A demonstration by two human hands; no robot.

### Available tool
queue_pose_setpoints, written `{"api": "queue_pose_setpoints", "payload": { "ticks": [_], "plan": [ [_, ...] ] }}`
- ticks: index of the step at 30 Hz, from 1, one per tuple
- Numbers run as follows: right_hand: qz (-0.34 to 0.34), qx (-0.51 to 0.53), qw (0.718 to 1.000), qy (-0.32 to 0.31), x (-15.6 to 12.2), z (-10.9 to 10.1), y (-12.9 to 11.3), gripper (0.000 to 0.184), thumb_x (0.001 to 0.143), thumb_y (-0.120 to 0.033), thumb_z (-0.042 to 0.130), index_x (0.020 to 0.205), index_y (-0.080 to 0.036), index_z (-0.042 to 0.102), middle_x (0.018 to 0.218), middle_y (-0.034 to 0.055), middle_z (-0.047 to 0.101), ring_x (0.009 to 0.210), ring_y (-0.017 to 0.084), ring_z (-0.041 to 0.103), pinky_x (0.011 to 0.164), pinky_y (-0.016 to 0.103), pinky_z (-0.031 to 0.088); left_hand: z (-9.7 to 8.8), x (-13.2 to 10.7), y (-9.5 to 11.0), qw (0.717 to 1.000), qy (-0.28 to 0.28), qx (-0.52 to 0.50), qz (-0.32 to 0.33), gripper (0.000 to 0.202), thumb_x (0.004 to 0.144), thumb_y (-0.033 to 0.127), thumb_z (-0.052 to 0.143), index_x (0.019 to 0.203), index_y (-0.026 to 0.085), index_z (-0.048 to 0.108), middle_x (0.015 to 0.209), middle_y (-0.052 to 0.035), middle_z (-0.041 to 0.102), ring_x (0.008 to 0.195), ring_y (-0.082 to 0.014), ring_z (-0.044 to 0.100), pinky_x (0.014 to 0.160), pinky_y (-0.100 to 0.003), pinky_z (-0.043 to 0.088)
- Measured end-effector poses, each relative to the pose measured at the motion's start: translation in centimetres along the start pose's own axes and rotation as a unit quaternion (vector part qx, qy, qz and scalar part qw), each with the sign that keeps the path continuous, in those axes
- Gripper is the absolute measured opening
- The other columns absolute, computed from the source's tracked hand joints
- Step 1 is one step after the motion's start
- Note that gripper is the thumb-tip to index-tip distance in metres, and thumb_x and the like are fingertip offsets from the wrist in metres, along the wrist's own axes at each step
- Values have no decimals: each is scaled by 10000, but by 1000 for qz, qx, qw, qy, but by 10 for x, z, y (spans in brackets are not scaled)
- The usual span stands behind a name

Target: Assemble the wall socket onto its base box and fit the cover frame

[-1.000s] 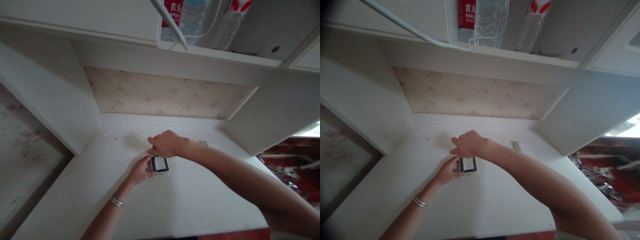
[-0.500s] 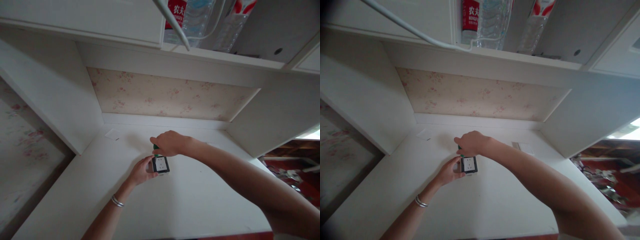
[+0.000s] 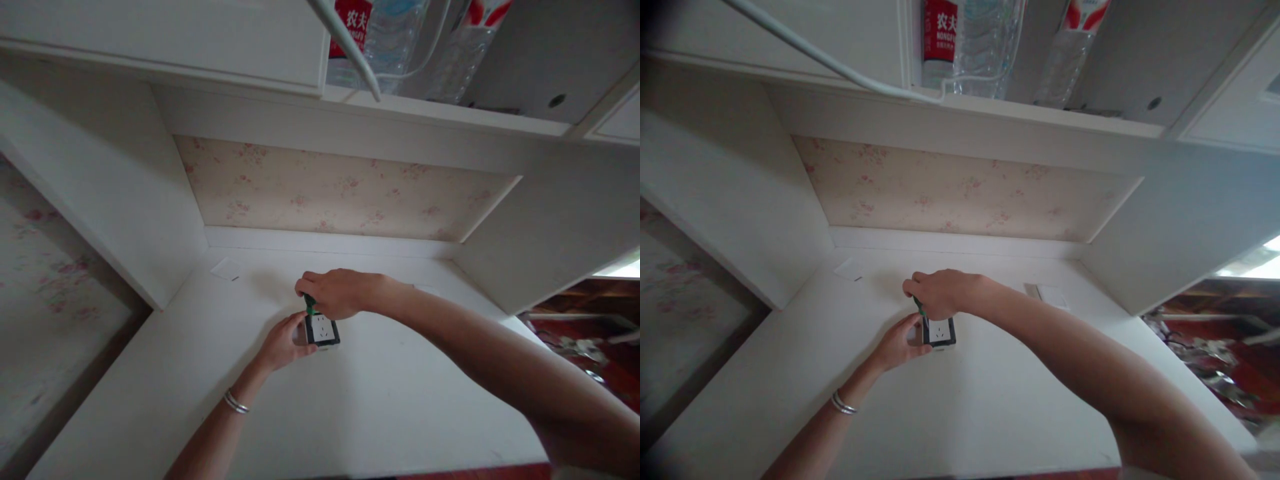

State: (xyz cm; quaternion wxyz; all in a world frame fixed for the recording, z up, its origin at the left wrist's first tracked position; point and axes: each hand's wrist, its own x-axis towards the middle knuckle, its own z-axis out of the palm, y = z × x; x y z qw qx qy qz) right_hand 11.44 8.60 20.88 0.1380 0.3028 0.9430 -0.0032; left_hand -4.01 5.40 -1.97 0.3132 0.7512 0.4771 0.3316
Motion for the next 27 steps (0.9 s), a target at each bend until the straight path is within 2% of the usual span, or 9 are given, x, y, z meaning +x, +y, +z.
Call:
{"api": "queue_pose_setpoints", "payload": {
  "ticks": [3, 5, 7, 9, 12, 16, 20, 24, 27],
  "plan": [
    [49, -37, 998, -2, 1, -1, 1, 464, 859, -525, 410, 1128, -162, 515, 972, 156, 653, 861, 302, 632, 626, 354, 441, 0, 0, 0, 1000, 2, 3, 0, 742, 608, 370, 776, 1268, 224, 469, 1227, -67, 576, 1095, -242, 549, 964, -358, 420],
    [52, -25, 998, 2, 1, -2, 1, 525, 844, -574, 401, 1167, -171, 491, 1028, 159, 641, 858, 302, 633, 624, 359, 444, 0, -1, 0, 1000, 5, 3, 0, 740, 610, 360, 776, 1270, 231, 467, 1232, -62, 574, 1099, -241, 547, 968, -361, 418],
    [24, 8, 1000, -4, 0, -2, 2, 485, 844, -527, 428, 1212, -212, 449, 1111, 133, 618, 838, 269, 639, 601, 331, 443, 0, -1, 0, 1000, 5, 2, 1, 751, 609, 355, 776, 1279, 235, 457, 1237, -61, 572, 1101, -240, 547, 972, -361, 416],
    [28, 1, 1000, -10, -1, -2, 2, 435, 853, -487, 424, 1176, -200, 476, 1062, 134, 636, 838, 274, 639, 599, 332, 440, 1, -1, 0, 1000, 4, 5, 1, 763, 606, 364, 777, 1284, 232, 453, 1240, -67, 569, 1107, -245, 545, 977, -364, 414],
    [69, -36, 997, 1, -3, -1, 3, 488, 853, -548, 382, 1127, -166, 514, 964, 154, 656, 848, 319, 633, 617, 373, 439, 1, -1, -1, 1000, 3, 9, 0, 774, 609, 387, 773, 1292, 230, 446, 1245, -68, 566, 1107, -247, 547, 975, -363, 416],
    [24, 6, 1000, 13, -4, 0, 3, 456, 860, -482, 407, 1234, -221, 423, 1151, 127, 598, 812, 261, 643, 587, 327, 435, 1, 0, -1, 1000, -1, 6, 7, 789, 603, 414, 776, 1295, 229, 445, 1264, -76, 554, 1126, -249, 534, 981, -362, 409],
    [62, -30, 998, 7, -4, -1, 2, 457, 869, -527, 367, 1119, -172, 510, 959, 147, 659, 849, 301, 635, 620, 352, 436, -1, 0, 2, 1000, -4, 4, 13, 768, 610, 406, 772, 1288, 232, 458, 1264, -78, 554, 1139, -254, 525, 977, -363, 410],
    [44, 18, 999, -13, -4, -2, 2, 461, 850, -498, 416, 1217, -220, 438, 1070, 128, 636, 824, 270, 643, 590, 326, 436, -2, 0, 3, 1000, -7, 9, 15, 751, 620, 397, 768, 1288, 245, 459, 1273, -68, 548, 1143, -251, 523, 986, -367, 404],
    [72, -21, 997, -11, -6, -2, 1, 433, 869, -494, 383, 1123, -168, 512, 957, 155, 660, 861, 303, 635, 624, 354, 438, 0, 0, 0, 1000, 5, 21, 9, 775, 601, 399, 778, 1288, 237, 459, 1271, -73, 550, 1148, -258, 520, 998, -384, 395]
  ]
}}
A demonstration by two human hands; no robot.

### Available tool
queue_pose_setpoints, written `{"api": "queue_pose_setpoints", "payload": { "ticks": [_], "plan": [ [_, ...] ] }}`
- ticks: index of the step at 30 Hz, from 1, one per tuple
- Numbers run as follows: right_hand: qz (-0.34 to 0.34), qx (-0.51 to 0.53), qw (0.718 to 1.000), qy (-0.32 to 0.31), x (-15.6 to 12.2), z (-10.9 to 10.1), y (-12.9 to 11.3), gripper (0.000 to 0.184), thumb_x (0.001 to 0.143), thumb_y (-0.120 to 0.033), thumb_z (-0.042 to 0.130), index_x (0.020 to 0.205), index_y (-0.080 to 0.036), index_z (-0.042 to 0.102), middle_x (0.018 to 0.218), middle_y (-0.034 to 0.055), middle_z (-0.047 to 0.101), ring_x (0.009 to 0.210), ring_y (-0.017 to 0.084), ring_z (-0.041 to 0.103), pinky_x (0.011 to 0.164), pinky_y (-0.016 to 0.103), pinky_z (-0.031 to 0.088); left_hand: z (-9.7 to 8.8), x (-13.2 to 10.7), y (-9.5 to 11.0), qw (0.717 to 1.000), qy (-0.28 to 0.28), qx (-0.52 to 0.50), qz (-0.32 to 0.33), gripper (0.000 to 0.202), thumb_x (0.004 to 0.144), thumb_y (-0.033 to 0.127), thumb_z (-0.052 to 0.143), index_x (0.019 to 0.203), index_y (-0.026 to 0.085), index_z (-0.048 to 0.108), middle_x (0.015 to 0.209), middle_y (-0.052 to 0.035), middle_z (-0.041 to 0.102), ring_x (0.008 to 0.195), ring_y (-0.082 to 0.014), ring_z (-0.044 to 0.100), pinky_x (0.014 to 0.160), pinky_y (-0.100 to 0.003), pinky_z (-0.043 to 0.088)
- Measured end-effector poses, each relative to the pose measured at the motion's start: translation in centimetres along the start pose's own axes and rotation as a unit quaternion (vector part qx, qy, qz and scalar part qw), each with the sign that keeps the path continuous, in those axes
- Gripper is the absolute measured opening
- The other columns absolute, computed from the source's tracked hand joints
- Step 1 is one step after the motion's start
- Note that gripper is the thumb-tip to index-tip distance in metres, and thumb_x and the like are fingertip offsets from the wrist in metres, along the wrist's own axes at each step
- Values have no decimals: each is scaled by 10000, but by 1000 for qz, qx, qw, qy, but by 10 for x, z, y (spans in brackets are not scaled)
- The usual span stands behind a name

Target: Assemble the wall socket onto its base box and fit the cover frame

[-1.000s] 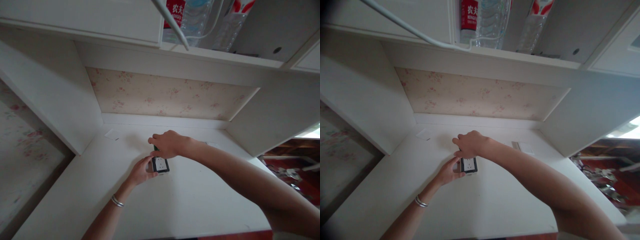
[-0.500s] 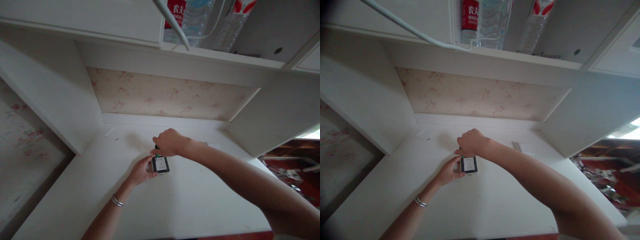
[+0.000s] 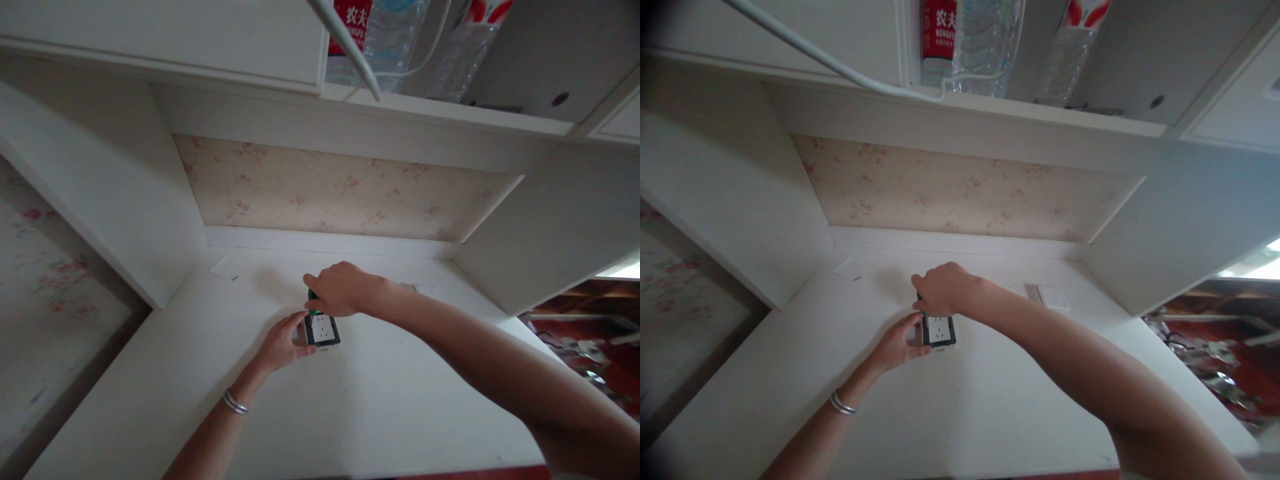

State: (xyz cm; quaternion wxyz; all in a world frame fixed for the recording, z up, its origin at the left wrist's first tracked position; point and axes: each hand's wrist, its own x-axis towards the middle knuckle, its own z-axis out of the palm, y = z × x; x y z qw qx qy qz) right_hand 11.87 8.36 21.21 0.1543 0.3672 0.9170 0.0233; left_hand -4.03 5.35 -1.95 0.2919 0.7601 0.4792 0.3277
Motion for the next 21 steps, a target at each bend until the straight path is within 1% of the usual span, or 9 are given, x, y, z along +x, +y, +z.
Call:
{"api": "queue_pose_setpoints", "payload": {
  "ticks": [2, 5, 7, 9, 11, 13, 17, 19, 21],
  "plan": [
    [9, -11, 1000, 11, -2, 0, -1, 496, 860, -549, 368, 1133, -160, 513, 974, 165, 654, 865, 319, 634, 637, 374, 441, 2, 0, -2, 1000, 0, 9, 3, 775, 602, 409, 773, 1290, 243, 456, 1267, -65, 554, 1146, -255, 523, 997, -384, 400],
    [-26, 23, 999, 9, -4, -1, -2, 469, 862, -495, 394, 1232, -209, 435, 1127, 144, 611, 837, 276, 646, 615, 346, 445, 3, 0, -5, 1000, 3, 23, 10, 772, 611, 437, 762, 1291, 247, 452, 1286, -62, 541, 1164, -253, 513, 1007, -383, 398],
    [-24, 16, 1000, 7, -5, -2, -2, 421, 875, -458, 377, 1189, -192, 470, 1075, 145, 632, 845, 279, 643, 617, 346, 445, 4, -1, -7, 999, 7, 34, 14, 796, 604, 461, 760, 1300, 238, 444, 1297, -68, 533, 1177, -257, 505, 1015, -384, 394],
    [-4, -3, 1000, 13, -4, -1, -1, 444, 881, -494, 348, 1133, -167, 510, 972, 151, 658, 860, 306, 636, 631, 367, 445, 4, -1, -8, 999, 3, 45, 22, 837, 590, 482, 763, 1315, 234, 429, 1306, -71, 527, 1184, -261, 500, 1019, -388, 394],
    [-3, 5, 1000, 21, -4, 0, 0, 481, 866, -522, 365, 1181, -175, 477, 1028, 150, 644, 844, 302, 639, 623, 367, 445, 5, -1, -8, 998, 0, 57, 31, 861, 581, 494, 764, 1326, 235, 417, 1323, -73, 512, 1198, -265, 488, 1029, -392, 386],
    [-27, 27, 999, 16, -3, 1, 1, 459, 859, -478, 401, 1223, -200, 435, 1109, 138, 616, 818, 273, 645, 600, 343, 444, 6, -1, -9, 997, 3, 64, 34, 864, 582, 496, 762, 1327, 231, 415, 1338, -76, 496, 1210, -266, 476, 1039, -392, 376],
    [4, -3, 1000, 11, -3, 2, 2, 445, 887, -499, 345, 1126, -162, 511, 964, 147, 653, 859, 305, 633, 641, 369, 442, 6, -1, -8, 998, 9, 64, 28, 863, 581, 475, 768, 1325, 220, 413, 1328, -84, 504, 1200, -265, 484, 1038, -388, 378],
    [6, 11, 1000, 23, -3, 3, 3, 499, 875, -545, 354, 1192, -178, 472, 1056, 144, 630, 861, 291, 633, 654, 364, 442, 5, -1, -7, 998, 4, 57, 26, 853, 587, 457, 769, 1326, 226, 411, 1328, -83, 504, 1195, -268, 488, 1035, -392, 380],
    [-35, 49, 998, 28, -4, 4, 4, 494, 867, -510, 407, 1270, -224, 393, 1215, 123, 556, 840, 244, 638, 639, 330, 442, 4, -1, -6, 999, 1, 49, 25, 840, 590, 436, 771, 1323, 233, 415, 1329, -79, 502, 1195, -270, 488, 1034, -394, 379]
  ]
}}
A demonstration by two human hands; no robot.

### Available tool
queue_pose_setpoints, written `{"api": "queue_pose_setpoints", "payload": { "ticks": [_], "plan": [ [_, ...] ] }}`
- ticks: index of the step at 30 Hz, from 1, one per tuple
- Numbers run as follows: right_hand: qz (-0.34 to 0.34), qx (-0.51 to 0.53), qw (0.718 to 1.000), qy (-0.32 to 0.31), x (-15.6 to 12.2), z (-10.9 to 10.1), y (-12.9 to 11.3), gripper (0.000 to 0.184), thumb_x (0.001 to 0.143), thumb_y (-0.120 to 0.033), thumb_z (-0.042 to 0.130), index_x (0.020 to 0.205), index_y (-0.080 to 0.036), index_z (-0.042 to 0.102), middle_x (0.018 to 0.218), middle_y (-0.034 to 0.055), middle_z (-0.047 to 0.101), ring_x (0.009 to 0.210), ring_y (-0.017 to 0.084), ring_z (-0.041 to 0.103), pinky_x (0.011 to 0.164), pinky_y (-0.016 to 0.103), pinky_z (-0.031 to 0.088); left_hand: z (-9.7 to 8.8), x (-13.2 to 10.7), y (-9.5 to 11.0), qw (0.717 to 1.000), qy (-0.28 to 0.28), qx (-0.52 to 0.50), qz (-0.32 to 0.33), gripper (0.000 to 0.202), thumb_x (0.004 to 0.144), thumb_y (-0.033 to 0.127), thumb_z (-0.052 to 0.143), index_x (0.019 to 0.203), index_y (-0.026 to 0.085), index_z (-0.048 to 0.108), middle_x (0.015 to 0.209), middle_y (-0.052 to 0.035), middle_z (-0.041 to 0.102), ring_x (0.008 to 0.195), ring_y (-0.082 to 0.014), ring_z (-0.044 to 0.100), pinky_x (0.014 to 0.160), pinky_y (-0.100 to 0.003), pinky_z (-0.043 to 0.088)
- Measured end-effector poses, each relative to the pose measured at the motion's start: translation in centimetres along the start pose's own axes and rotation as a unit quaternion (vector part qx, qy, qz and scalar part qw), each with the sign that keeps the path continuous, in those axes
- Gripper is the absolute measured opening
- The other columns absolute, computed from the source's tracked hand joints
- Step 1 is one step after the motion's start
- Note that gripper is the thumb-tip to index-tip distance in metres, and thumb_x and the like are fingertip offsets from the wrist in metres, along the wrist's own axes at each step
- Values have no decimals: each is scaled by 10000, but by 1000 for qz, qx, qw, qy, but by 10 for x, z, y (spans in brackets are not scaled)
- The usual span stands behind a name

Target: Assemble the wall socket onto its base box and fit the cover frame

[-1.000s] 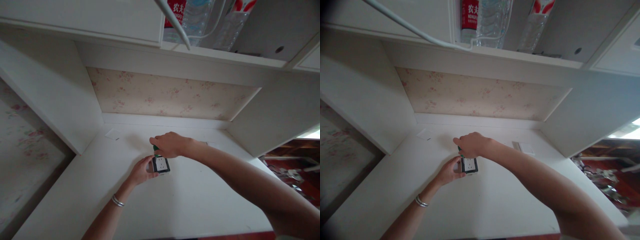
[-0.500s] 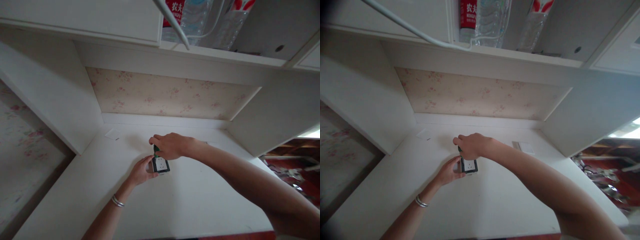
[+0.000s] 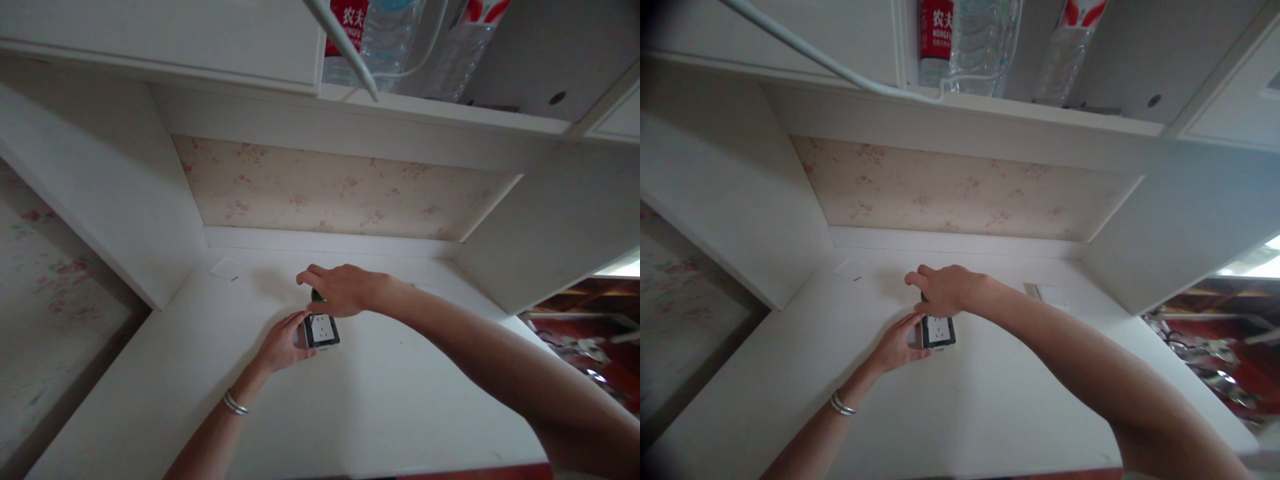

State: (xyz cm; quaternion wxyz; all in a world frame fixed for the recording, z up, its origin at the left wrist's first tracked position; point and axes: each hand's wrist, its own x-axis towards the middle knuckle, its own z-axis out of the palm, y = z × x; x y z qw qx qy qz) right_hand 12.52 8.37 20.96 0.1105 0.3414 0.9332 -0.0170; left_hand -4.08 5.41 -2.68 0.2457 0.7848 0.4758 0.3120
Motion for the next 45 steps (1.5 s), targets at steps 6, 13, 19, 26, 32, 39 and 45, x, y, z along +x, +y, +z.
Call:
{"api": "queue_pose_setpoints", "payload": {
  "ticks": [6, 13, 19, 26, 32, 39, 45],
  "plan": [
    [-10, -4, 1000, 17, 3, 8, 1, 417, 899, -496, 364, 1157, -189, 479, 1065, 128, 610, 841, 263, 626, 632, 340, 438, -2, 0, 3, 1000, 1, -15, -8, 787, 588, 391, 780, 1285, 228, 453, 1300, -77, 525, 1174, -273, 502, 1011, -392, 396],
    [-25, 16, 999, -13, 7, 5, 6, 333, 885, -425, 419, 1085, -178, 517, 1030, 124, 615, 837, 250, 620, 629, 322, 433, -2, 0, 3, 999, 4, -32, -25, 824, 593, 353, 783, 1317, 219, 415, 1284, -78, 535, 1129, -256, 536, 999, -377, 411],
    [-57, 66, 996, 7, 6, 7, 9, 391, 891, -395, 426, 1241, -221, 410, 1236, 112, 508, 796, 182, 625, 649, 301, 438, 0, 0, 2, 998, 2, -57, -36, 805, 611, 341, 773, 1321, 235, 409, 1306, -75, 517, 1155, -255, 521, 1012, -388, 400],
    [-8, 25, 1000, 12, 12, 6, 8, 445, 892, -506, 377, 1166, -174, 490, 1101, 144, 573, 837, 247, 619, 644, 336, 444, 0, 0, 1, 996, -1, -75, -42, 800, 625, 329, 768, 1331, 236, 404, 1324, -78, 504, 1173, -257, 508, 1022, -399, 392],
    [-19, 8, 1000, 2, 16, 9, 5, 328, 905, -410, 392, 1075, -169, 536, 1003, 128, 607, 872, 245, 611, 680, 332, 442, -1, -1, 0, 996, 0, -83, -44, 804, 619, 318, 770, 1332, 235, 407, 1321, -80, 506, 1141, -253, 530, 1007, -399, 409],
    [-79, 66, 995, -7, 19, 6, 6, 370, 833, -406, 524, 1126, -181, 500, 1138, 119, 566, 838, 198, 612, 662, 288, 448, -2, -1, -1, 996, -9, -79, -44, 806, 622, 324, 771, 1335, 247, 402, 1321, -75, 509, 1164, -253, 516, 1013, -398, 401],
    [0, 15, 999, 32, 19, 8, 1, 471, 862, -539, 427, 1166, -183, 481, 1065, 137, 604, 855, 256, 619, 657, 340, 451, 0, 0, -3, 995, -2, -81, -49, 781, 623, 338, 767, 1317, 233, 425, 1298, -90, 527, 1145, -264, 531, 1007, -417, 404]
  ]
}}
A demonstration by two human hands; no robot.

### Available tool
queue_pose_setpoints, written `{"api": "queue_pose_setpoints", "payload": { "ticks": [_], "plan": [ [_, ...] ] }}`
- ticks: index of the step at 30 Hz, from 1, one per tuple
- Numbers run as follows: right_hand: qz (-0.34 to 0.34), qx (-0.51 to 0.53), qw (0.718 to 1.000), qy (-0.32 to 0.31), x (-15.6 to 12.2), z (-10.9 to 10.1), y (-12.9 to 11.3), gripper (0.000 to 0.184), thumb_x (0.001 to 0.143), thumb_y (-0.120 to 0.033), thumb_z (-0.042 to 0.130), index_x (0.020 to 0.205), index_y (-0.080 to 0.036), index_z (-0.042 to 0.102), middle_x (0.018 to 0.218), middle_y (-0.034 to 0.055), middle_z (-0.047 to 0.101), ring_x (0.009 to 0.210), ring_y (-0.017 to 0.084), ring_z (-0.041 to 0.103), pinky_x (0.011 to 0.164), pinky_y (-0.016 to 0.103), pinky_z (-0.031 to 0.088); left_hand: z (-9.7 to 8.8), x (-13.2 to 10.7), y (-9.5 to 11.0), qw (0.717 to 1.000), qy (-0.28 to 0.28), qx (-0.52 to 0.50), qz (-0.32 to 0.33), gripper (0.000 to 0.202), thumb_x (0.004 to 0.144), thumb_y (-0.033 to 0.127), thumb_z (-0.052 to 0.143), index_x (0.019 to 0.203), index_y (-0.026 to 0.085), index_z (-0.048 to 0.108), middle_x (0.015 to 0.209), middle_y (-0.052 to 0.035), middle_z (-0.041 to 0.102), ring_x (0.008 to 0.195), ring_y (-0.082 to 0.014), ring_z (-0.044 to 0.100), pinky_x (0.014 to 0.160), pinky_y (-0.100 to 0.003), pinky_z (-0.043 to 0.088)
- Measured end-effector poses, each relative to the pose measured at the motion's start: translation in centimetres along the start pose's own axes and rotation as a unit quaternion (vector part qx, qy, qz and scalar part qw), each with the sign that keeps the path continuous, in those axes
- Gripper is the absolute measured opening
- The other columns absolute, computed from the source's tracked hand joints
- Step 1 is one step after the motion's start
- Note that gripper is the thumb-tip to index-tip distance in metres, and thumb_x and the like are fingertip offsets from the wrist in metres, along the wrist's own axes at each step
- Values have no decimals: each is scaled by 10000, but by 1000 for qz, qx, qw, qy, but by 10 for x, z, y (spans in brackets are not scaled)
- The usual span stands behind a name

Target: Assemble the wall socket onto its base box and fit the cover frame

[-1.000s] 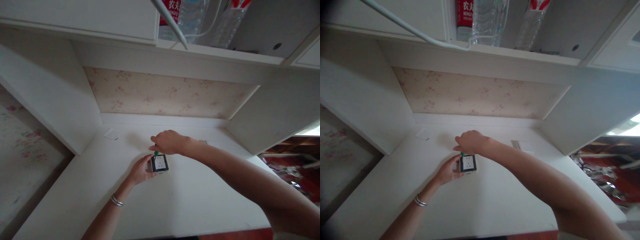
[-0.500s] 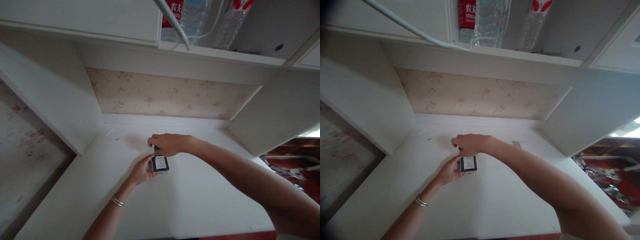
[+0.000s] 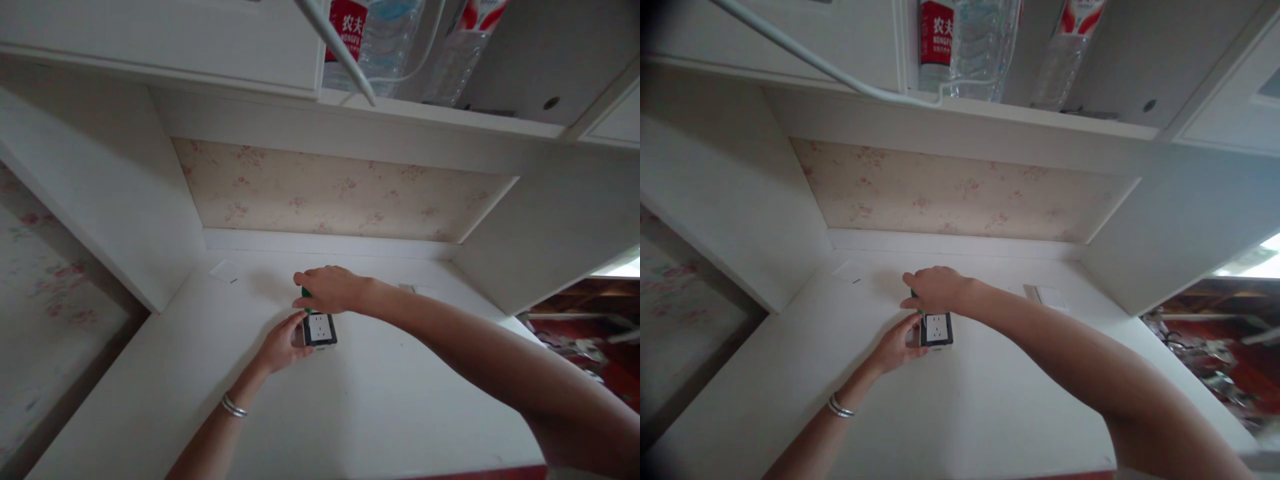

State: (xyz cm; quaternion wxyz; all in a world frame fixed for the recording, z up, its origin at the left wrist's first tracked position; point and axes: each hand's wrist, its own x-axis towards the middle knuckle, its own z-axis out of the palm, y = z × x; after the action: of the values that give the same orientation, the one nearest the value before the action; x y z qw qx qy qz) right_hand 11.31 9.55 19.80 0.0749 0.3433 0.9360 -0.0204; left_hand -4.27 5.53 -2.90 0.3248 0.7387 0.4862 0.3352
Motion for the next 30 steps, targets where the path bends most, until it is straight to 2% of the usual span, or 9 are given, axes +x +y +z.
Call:
{"api": "queue_pose_setpoints", "payload": {
  "ticks": [4, 8, 11, 14, 18, 20, 24, 28, 30],
  "plan": [
    [-77, 5, 997, -23, 1, -2, 1, 320, 882, -389, 466, 1134, -193, 500, 1130, 116, 577, 867, 214, 619, 671, 302, 451, 0, 0, 0, 1000, -1, -3, 0, 797, 622, 350, 767, 1329, 235, 416, 1325, -83, 505, 1156, -261, 523, 1001, -404, 415],
    [-5, -70, 997, -12, 0, -1, 3, 379, 931, -440, 337, 1049, -155, 557, 1002, 140, 614, 892, 276, 619, 679, 361, 457, -1, 0, 2, 1000, -5, -5, 8, 793, 643, 335, 752, 1345, 244, 397, 1365, -80, 466, 1188, -259, 499, 1014, -395, 404],
    [-40, -17, 998, -35, -5, -5, 7, 378, 870, -449, 470, 1148, -195, 508, 1156, 118, 560, 845, 235, 629, 623, 314, 459, -2, 0, 2, 1000, -7, -7, 16, 787, 642, 317, 753, 1341, 248, 399, 1361, -76, 471, 1183, -254, 502, 1014, -392, 404],
    [-81, 0, 995, -54, -8, -7, 7, 328, 824, -359, 548, 1112, -204, 524, 1107, 93, 589, 851, 220, 625, 623, 291, 452, -1, 0, -1, 1000, -2, -8, 25, 799, 629, 304, 765, 1337, 249, 399, 1341, -73, 491, 1171, -248, 512, 1013, -388, 405],
    [12, -58, 998, -16, -6, -4, 6, 385, 890, -470, 414, 1073, -161, 554, 970, 142, 635, 895, 286, 618, 675, 362, 455, 1, 0, -5, 1000, 5, -15, 20, 805, 635, 302, 762, 1344, 229, 387, 1338, -89, 492, 1179, -254, 507, 1006, -390, 413],
    [5, -30, 999, -20, -5, -4, 6, 455, 884, -521, 398, 1154, -174, 514, 1047, 146, 620, 882, 276, 624, 651, 349, 458, 1, 0, -5, 1000, 3, -19, 18, 800, 638, 300, 761, 1344, 231, 391, 1341, -90, 490, 1187, -257, 500, 1005, -392, 414],
    [-70, 10, 996, -54, -5, -7, 4, 393, 870, -445, 466, 1178, -203, 497, 1129, 121, 598, 863, 229, 632, 630, 300, 454, 1, 0, -3, 999, -2, -27, 18, 799, 622, 283, 770, 1333, 238, 408, 1346, -88, 483, 1175, -263, 508, 1015, -412, 399],
    [26, -84, 996, -19, -3, -7, 2, 463, 894, -520, 361, 1055, -139, 569, 932, 163, 656, 883, 311, 628, 670, 387, 457, 1, 1, -2, 1000, 7, -29, 9, 799, 614, 276, 769, 1327, 226, 413, 1355, -91, 470, 1189, -266, 493, 1031, -413, 381],
    [31, -72, 997, -24, -3, -8, 2, 521, 880, -576, 339, 1091, -150, 553, 972, 160, 653, 881, 311, 631, 659, 386, 461, 1, 1, -2, 999, 8, -28, 17, 793, 615, 276, 766, 1325, 222, 419, 1355, -92, 468, 1208, -273, 471, 1034, -416, 378]
  ]
}}
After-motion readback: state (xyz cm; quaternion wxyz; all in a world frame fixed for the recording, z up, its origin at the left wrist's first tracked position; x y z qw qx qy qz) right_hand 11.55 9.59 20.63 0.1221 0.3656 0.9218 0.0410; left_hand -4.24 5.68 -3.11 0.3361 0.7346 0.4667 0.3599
